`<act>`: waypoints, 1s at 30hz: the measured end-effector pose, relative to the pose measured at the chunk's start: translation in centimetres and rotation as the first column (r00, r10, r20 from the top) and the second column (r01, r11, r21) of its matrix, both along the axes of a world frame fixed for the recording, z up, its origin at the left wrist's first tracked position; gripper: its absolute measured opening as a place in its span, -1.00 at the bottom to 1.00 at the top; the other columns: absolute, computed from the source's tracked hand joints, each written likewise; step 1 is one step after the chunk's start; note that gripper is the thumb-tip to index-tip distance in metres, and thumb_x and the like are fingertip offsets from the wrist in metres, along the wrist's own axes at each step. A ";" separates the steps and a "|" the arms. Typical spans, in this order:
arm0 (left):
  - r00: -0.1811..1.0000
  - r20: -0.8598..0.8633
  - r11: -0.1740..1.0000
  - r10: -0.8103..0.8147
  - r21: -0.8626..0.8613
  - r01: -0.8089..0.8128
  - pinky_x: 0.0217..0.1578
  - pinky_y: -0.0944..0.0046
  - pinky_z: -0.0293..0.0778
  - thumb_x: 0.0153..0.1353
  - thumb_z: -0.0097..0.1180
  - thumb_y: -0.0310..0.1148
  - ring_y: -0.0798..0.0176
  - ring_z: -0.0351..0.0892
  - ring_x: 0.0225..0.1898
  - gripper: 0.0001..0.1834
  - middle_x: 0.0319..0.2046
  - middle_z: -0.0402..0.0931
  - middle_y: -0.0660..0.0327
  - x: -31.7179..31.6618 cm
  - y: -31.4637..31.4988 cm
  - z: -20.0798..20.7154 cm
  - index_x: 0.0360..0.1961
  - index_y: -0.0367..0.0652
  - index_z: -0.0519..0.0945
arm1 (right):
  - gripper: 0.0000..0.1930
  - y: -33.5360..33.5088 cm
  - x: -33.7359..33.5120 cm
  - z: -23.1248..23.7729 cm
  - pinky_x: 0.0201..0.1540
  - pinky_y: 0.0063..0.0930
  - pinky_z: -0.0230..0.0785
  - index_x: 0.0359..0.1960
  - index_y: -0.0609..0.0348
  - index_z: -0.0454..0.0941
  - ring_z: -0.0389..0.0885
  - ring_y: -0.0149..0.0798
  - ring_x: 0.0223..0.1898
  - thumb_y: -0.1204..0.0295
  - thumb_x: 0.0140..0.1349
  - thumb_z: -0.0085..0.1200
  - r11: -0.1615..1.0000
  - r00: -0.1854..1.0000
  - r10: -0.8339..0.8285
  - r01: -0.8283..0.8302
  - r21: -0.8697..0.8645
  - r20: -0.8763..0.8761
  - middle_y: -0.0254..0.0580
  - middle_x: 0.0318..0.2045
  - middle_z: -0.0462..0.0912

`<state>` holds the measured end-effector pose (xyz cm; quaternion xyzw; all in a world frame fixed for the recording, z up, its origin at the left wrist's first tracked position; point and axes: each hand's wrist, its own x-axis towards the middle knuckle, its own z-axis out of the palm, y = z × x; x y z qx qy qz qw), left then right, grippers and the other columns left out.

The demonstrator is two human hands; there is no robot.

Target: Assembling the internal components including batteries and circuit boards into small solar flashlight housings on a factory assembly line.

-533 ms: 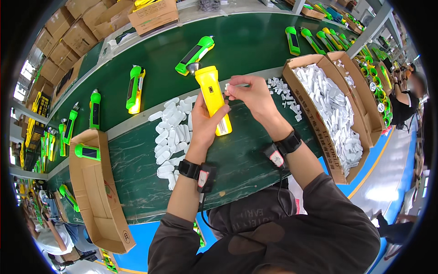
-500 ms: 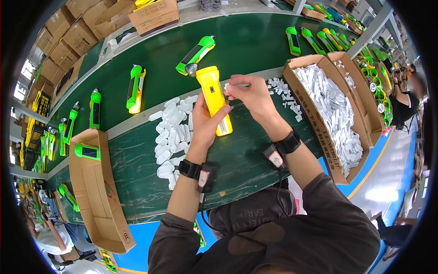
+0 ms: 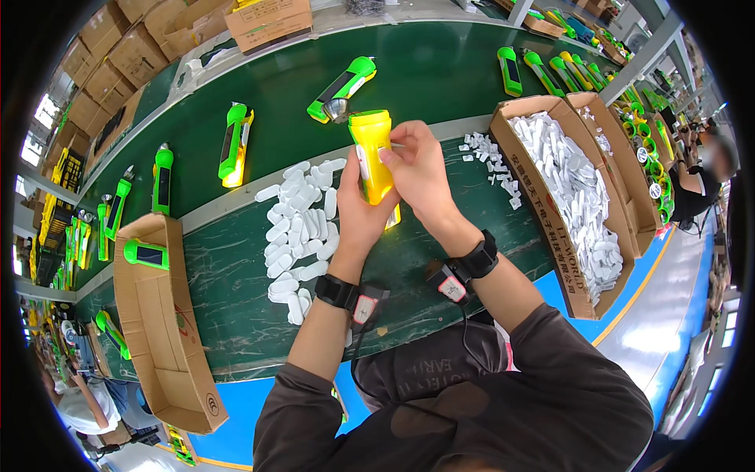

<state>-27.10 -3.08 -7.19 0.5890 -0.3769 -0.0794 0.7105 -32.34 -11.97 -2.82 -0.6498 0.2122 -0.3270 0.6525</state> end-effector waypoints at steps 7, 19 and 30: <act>0.998 0.019 0.994 -0.058 0.093 0.056 0.08 0.28 0.38 0.05 0.23 -0.54 0.27 0.48 0.04 -0.24 0.03 0.46 0.14 -0.1 0.4 0.2 0.29 -0.28 0.19 | -0.59 0.5 1.1 0.5 -0.17 -0.43 0.47 0.06 0.27 0.25 0.61 -0.21 -0.19 0.72 0.16 -0.01 1.000 0.995 -0.020 0.021 0.006 -0.102 0.03 -0.14 0.55; 0.961 -0.246 0.990 -0.130 -0.078 0.114 0.04 0.30 0.42 0.02 0.18 -0.63 0.28 0.49 0.00 -0.31 -0.02 0.46 0.16 0.0 0.3 0.1 0.23 -0.32 0.25 | -0.51 0.6 -0.1 -1.0 0.02 -0.47 0.44 0.18 0.41 0.32 0.58 -0.34 -0.06 0.60 0.21 0.12 0.960 0.962 0.166 -0.208 0.188 0.218 -0.03 -0.05 0.59; 0.926 -0.377 0.998 0.007 0.061 0.017 -0.30 0.22 0.65 0.05 0.22 -0.61 0.25 0.59 -0.30 -0.42 -0.20 0.46 0.14 3.0 -0.4 3.4 0.12 -0.33 0.29 | -0.45 -5.6 -1.7 -1.7 0.11 -0.38 0.29 0.22 0.25 0.29 0.47 -0.27 0.08 0.07 0.39 -0.11 0.905 0.912 0.363 -0.394 0.162 0.191 -0.07 0.08 0.49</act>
